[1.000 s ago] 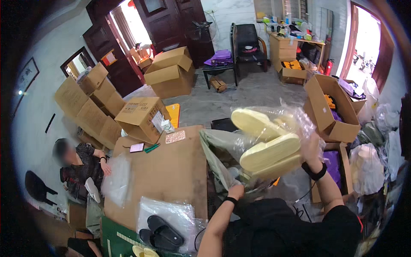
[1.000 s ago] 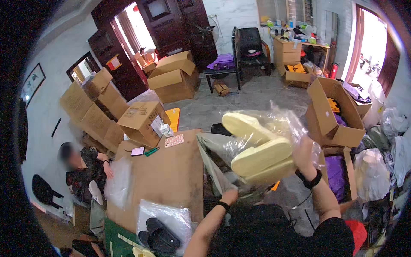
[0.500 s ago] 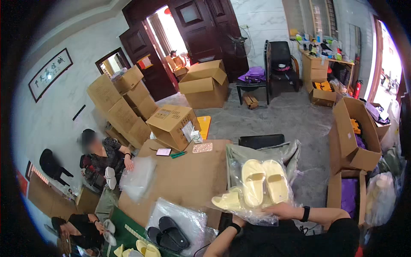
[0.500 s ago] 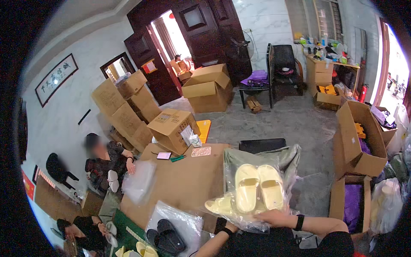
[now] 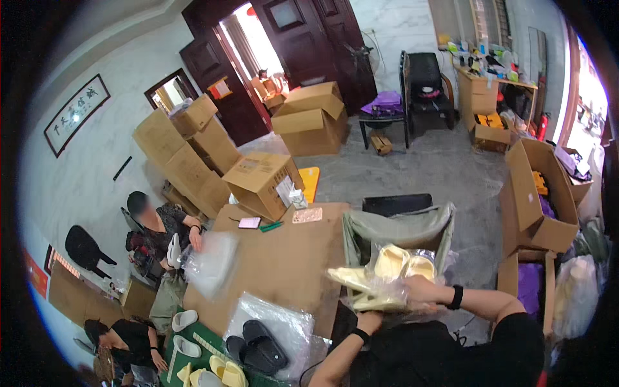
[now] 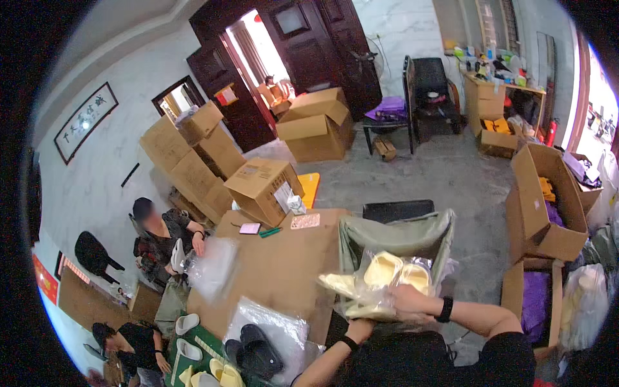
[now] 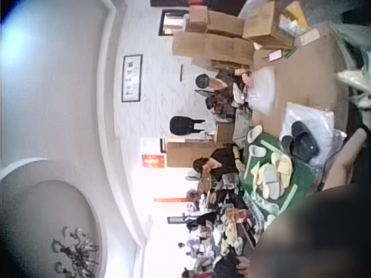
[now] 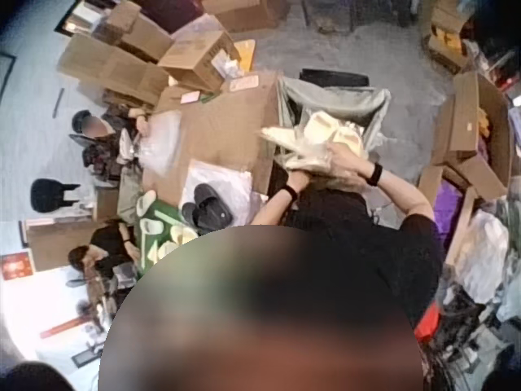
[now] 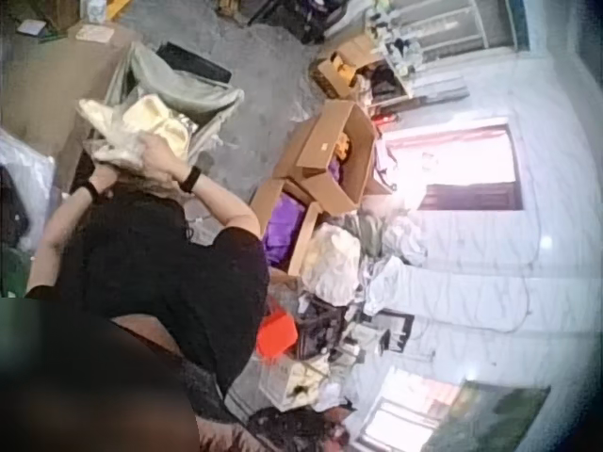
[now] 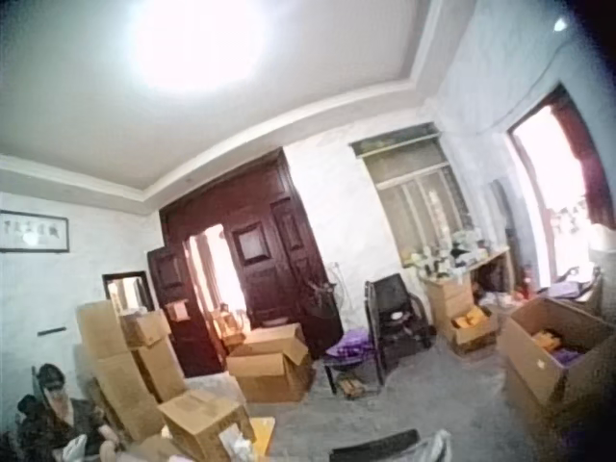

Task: Packing pairs of slippers into plastic bags and placing them in a large storage bag or box.

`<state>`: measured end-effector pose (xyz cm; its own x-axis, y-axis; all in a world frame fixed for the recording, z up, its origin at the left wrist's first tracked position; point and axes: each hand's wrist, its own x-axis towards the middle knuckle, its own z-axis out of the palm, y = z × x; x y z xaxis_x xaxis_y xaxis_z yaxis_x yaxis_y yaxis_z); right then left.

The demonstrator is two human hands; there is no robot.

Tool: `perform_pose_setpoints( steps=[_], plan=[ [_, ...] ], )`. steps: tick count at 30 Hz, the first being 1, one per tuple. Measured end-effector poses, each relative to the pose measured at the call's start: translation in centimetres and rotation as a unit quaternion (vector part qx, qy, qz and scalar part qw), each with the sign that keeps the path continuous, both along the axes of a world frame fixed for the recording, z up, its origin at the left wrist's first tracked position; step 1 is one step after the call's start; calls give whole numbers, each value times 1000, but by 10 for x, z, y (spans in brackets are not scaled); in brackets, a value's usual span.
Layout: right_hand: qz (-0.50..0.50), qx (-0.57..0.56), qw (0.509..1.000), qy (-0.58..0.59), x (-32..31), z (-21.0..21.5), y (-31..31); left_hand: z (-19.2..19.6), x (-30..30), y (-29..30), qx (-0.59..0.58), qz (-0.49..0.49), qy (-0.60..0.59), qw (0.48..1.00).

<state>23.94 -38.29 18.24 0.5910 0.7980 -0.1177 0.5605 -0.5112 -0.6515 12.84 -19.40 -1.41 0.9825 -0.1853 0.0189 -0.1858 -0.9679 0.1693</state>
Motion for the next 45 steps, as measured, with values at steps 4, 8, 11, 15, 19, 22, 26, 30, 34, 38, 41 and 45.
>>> perform_pose_setpoints(
  steps=[4, 8, 11, 15, 19, 22, 26, 30, 34, 38, 41, 45],
  plan=[
    [-78, 32, 996, 9, 17, -15, -23, 76, 3, -11, 74, -3, 220, 973],
    [-195, 0, 980, -28, 38, -36, -41, 65, -5, -21, 71, -8, 197, 978],
    [-278, -89, 954, -65, 73, -75, -63, 65, -7, -33, 49, -2, 153, 987],
    [-291, -21, 947, -138, 86, -71, -71, 90, -4, -42, 45, -23, 144, 988],
    [-225, -35, 961, -156, 65, -58, -33, 102, 2, -45, 57, -133, 97, 985],
    [-177, -58, 973, -137, 45, -62, -6, 119, 10, -46, 25, -184, 29, 982],
    [-108, -253, 952, -135, 50, -148, 7, 121, 7, -41, 62, -202, 20, 977],
    [-76, -419, 904, -32, 37, -163, 9, 128, -4, -28, 72, -170, 8, 983],
    [-102, -401, 910, 0, 45, -212, -26, 121, -6, -28, 42, -165, -21, 985],
    [-143, -448, 882, -19, 58, -216, -61, 125, -1, -31, 21, -183, -8, 983],
    [-165, -465, 870, -9, 51, -191, -60, 124, 2, -29, 29, -205, 18, 978],
    [-206, -351, 911, -64, 39, -187, -50, 124, 8, -40, 13, -202, 13, 979]
  ],
)
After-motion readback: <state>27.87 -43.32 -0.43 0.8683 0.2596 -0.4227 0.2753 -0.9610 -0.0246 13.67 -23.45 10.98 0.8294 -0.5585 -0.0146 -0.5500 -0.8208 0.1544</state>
